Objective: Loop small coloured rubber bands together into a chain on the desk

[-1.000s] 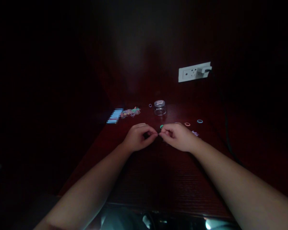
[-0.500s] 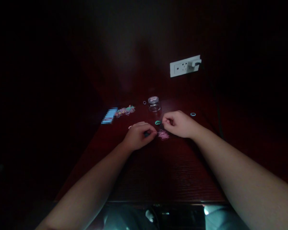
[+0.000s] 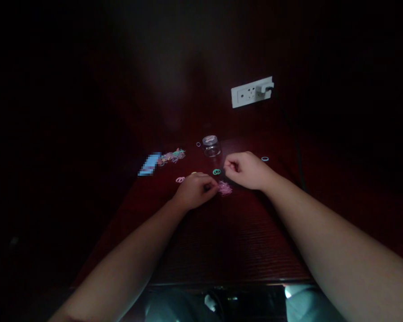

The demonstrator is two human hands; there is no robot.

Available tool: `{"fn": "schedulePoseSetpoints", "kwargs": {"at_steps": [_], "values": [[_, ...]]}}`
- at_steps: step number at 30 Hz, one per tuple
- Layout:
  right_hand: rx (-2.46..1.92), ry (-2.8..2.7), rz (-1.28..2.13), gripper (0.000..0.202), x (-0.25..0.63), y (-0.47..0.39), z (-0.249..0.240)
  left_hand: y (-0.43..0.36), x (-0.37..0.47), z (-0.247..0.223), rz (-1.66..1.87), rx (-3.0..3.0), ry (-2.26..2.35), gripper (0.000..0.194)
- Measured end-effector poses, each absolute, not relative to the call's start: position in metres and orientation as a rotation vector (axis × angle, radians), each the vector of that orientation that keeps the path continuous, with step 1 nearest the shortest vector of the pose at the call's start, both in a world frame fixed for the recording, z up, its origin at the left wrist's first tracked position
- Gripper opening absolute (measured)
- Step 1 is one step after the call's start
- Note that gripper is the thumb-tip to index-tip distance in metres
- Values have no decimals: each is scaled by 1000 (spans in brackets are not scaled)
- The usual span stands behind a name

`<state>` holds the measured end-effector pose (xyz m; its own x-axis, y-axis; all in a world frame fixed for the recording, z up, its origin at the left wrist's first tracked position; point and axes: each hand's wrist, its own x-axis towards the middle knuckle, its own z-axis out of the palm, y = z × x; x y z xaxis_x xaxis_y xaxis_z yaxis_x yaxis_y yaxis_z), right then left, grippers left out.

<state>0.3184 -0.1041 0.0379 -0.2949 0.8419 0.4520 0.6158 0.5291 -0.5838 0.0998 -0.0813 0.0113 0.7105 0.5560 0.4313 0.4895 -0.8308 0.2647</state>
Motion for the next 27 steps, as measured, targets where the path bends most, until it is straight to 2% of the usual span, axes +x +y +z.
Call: {"fn": "schedulePoseSetpoints", "kwargs": {"at_steps": [5, 20, 27], "values": [[-1185, -2027, 443, 13, 316, -105, 38, -83, 98, 12, 828, 2753, 818, 13], [-1119, -2047, 1178, 24, 316, -107, 38, -85, 97, 17, 1007, 2703, 742, 12], [-1159, -2054, 1170, 28, 314, -107, 38, -86, 97, 18, 1040, 2673, 742, 11]]}}
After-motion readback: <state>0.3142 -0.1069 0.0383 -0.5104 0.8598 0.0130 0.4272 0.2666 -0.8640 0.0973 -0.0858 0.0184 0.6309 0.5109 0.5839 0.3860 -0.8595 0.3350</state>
